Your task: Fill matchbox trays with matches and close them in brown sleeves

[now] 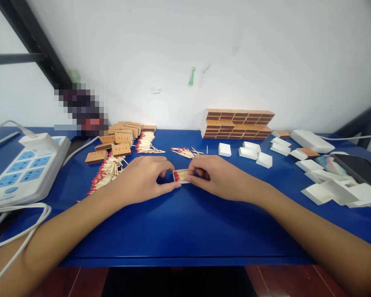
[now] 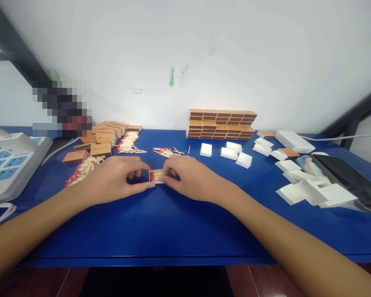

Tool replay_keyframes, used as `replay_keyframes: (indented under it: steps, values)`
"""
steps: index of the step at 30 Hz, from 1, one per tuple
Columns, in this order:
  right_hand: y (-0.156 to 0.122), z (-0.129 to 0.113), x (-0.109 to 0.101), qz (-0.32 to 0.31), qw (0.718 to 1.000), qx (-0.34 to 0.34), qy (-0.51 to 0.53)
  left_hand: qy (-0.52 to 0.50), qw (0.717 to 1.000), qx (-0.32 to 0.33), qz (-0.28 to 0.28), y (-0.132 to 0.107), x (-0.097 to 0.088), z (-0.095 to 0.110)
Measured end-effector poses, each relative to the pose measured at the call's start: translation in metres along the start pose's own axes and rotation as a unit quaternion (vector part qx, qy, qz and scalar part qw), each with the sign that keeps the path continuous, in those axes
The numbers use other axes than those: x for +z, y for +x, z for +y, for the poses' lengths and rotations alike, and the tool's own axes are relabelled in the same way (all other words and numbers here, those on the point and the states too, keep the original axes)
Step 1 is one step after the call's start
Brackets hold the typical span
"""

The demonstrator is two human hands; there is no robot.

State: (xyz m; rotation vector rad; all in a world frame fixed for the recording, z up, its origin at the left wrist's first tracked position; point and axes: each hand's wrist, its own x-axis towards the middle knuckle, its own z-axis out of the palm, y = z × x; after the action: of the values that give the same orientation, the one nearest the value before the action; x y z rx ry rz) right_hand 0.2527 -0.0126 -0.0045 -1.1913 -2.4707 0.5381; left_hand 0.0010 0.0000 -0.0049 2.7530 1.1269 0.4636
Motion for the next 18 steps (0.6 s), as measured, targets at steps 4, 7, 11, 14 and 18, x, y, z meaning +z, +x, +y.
replay_keyframes:
  steps: [4,7,11,14,18]
  values:
    - [-0.0003,0.0005,-0.0001,0.008,1.0,0.0,0.0,-0.004,1.0,0.007,-0.005,-0.0001,0.0003,0.0018]
    - [0.0,-0.001,0.0001,0.008,1.0,0.003,0.008,-0.007,1.0,0.014,-0.002,-0.0001,0.0004,0.002]
    - [0.0009,-0.0027,0.001,0.023,1.0,0.001,0.013,-0.009,1.0,0.017,-0.001,-0.001,0.0001,0.0012]
    - [0.0013,-0.0013,0.0034,0.045,0.999,-0.001,0.015,-0.012,1.0,0.012,-0.009,-0.0019,-0.0008,0.0022]
    - [0.0016,0.0012,0.0062,0.066,0.998,-0.003,0.009,-0.019,1.0,0.02,-0.015,-0.0019,-0.0014,0.0042]
